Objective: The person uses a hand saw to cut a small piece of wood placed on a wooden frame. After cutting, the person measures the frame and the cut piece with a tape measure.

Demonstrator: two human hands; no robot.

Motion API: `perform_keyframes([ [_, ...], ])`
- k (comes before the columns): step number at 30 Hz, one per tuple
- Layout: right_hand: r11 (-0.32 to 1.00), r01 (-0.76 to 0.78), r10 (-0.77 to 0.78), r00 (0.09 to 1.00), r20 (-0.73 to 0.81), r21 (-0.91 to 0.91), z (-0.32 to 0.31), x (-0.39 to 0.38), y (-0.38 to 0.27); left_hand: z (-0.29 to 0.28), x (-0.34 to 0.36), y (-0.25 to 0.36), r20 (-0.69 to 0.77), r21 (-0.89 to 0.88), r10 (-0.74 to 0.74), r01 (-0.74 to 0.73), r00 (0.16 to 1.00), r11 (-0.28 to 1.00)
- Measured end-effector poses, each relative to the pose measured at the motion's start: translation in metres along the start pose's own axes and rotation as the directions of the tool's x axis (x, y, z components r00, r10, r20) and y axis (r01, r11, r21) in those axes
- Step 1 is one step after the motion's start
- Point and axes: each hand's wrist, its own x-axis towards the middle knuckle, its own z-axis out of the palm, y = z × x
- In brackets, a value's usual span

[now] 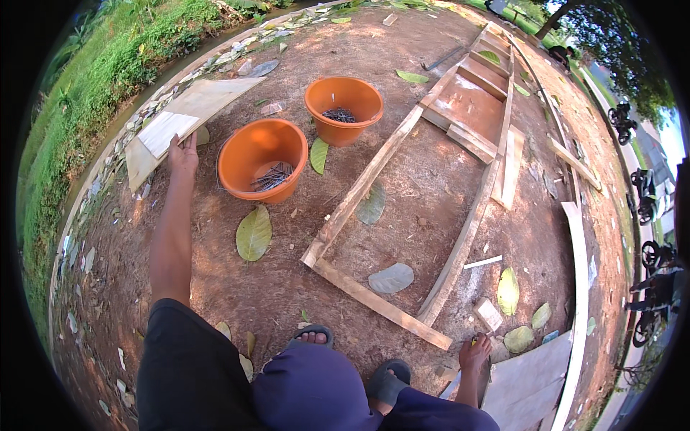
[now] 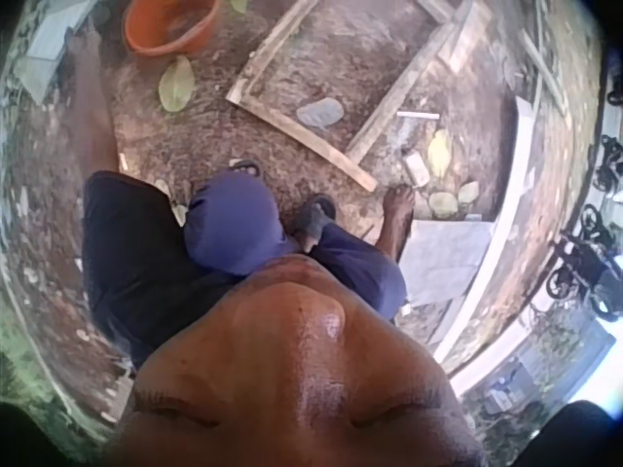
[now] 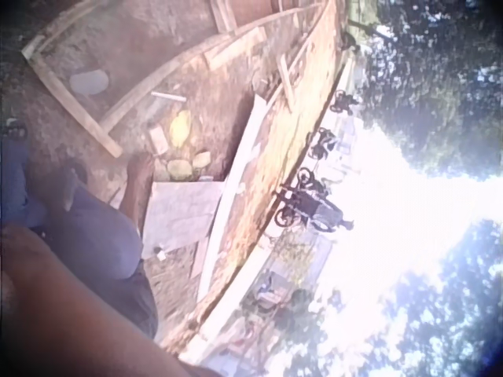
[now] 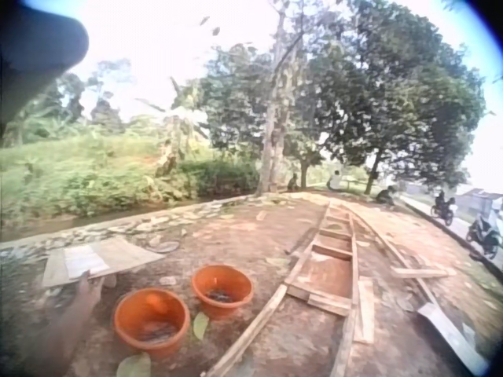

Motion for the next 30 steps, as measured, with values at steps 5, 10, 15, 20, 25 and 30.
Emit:
perform_keyframes([
  [5,0.999,-0.018,0.019,1.0,0.018,-0.045,0.004,-0.001,0.022,-0.094,-0.018,0.02,-0.19,-0.004,0.019,-0.02,0.982,1.0],
  [10,0.999,0.043,-0.043,0.998,0.049,-0.014,0.018,-0.002,0.024,-0.164,-0.06,0.053,-0.263,0.011,-0.05,0.054,0.964,0.998],
  [15,0.998,0.052,-0.05,0.997,0.055,-0.044,0.01,-0.001,0.03,-0.172,-0.133,0.04,-0.346,0.016,-0.254,0.276,0.903,0.961],
  [20,0.997,0.05,-0.044,0.994,0.102,-0.055,0.009,0.0,0.033,-0.126,-0.153,0.036,-0.282,0.308,-0.261,0.344,0.923,0.887],
  [25,0.998,0.062,-0.062,0.994,0.094,0.001,0.009,0.001,0.033,-0.025,-0.15,0.025,0.032,0.57,-0.174,0.125,0.984,0.812],
  [30,1.0,0.028,-0.026,0.992,0.125,-0.014,0.013,-0.001,0.032,0.04,-0.147,-0.025,0.22,0.857,-0.352,-0.008,0.91,0.515],
])
